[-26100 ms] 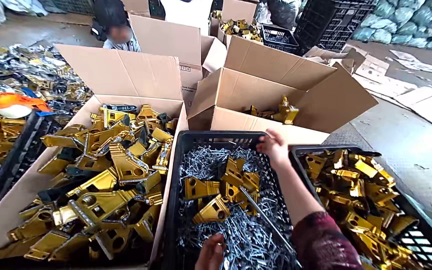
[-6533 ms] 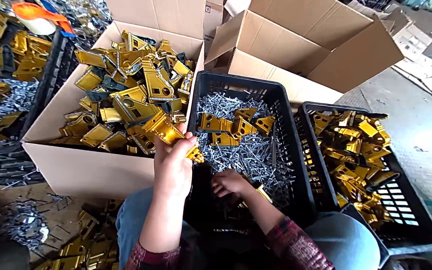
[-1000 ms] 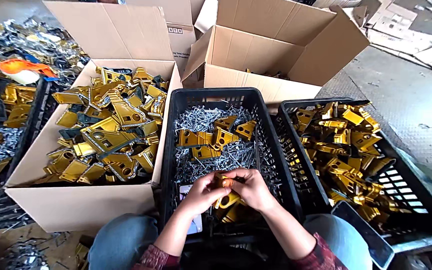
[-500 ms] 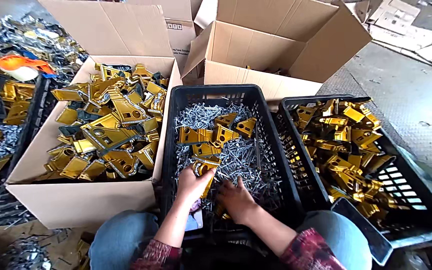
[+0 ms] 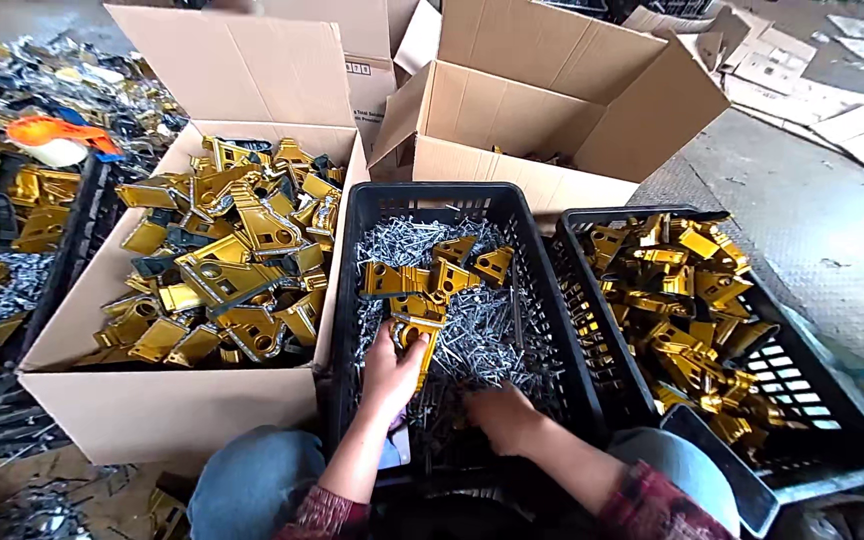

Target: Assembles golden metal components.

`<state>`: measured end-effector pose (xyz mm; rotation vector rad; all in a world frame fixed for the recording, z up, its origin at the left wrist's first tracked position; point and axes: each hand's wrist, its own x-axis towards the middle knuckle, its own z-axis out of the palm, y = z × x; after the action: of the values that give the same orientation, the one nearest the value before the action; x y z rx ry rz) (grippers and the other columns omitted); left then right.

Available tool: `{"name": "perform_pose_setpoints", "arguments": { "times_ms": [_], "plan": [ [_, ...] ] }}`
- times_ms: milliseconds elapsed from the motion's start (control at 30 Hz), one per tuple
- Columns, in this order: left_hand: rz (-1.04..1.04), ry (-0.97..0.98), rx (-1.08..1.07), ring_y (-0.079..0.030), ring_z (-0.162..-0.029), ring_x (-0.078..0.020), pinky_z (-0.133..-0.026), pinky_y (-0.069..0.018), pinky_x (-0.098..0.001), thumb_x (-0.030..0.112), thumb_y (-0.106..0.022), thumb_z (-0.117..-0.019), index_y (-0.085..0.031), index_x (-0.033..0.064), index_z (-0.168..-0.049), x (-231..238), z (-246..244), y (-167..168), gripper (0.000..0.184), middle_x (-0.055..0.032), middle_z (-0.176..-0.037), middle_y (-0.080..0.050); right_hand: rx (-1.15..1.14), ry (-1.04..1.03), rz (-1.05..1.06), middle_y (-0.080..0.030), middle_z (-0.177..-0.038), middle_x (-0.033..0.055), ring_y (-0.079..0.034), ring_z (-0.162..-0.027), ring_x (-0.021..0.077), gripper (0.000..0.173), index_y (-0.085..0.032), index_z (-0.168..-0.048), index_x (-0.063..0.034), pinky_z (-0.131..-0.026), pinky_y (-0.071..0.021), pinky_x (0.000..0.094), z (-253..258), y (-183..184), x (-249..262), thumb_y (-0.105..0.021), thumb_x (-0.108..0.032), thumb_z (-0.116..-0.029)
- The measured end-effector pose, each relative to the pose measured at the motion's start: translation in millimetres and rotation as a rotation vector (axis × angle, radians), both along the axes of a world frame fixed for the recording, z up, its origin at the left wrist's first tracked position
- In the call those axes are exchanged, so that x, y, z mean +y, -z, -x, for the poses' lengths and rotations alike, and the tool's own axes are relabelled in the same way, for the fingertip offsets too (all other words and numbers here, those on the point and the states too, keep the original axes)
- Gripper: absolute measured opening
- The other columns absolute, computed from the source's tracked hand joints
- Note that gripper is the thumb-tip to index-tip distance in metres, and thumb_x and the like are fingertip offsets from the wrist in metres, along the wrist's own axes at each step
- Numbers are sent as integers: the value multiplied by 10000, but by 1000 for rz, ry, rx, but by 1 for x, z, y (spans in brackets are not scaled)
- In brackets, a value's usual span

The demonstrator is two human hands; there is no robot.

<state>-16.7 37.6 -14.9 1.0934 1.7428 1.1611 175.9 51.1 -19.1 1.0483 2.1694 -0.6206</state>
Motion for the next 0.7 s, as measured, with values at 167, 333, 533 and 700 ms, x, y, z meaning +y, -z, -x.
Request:
{"name": "perform_pose_setpoints", "arguments": {
  "times_ms": [167,333,533,700],
  "plan": [
    [-26,-13,-41,-633,-1172,-175,-1036,-494,-359,271,-567,-1035,-460,-31,-1454,-1,-8,0,527,-179,-1276,-647,722,423,87,-702,-1097,113,-688,-1005,236,725,-616,-1291,-58,-900,-571,463,-42,-53,38,-904,-373,-705],
    [35,-63,-604,-533,-1312,-151,-1102,-455,-351,311,-464,-1084,-390,26,-1518,-10,-35,-10,523,-140,-1457,-524,1535,897,718,-760,-1022,-21,-731,-938,104,576,-609,-1192,-108,-867,-617,321,-34,-34,21,-902,-308,-738],
    [269,-36,-650,-372,-1450,-270,-1155,-326,-528,408,-432,-1085,-406,72,-1530,-10,-31,-4,558,-148,-1571,-403,1475,1190,930,-765,-944,66,-757,-854,177,604,-582,-1185,-109,-767,-643,373,-23,-16,31,-844,-433,-748],
    [258,88,-518,-305,-1503,-317,-1141,-313,-633,386,-484,-1062,-365,122,-1576,18,-8,-31,590,-111,-1640,-319,1560,1300,826,-750,-963,112,-750,-845,218,432,-579,-1182,-71,-714,-644,389,-19,-26,81,-472,-442,-987]
  ]
}}
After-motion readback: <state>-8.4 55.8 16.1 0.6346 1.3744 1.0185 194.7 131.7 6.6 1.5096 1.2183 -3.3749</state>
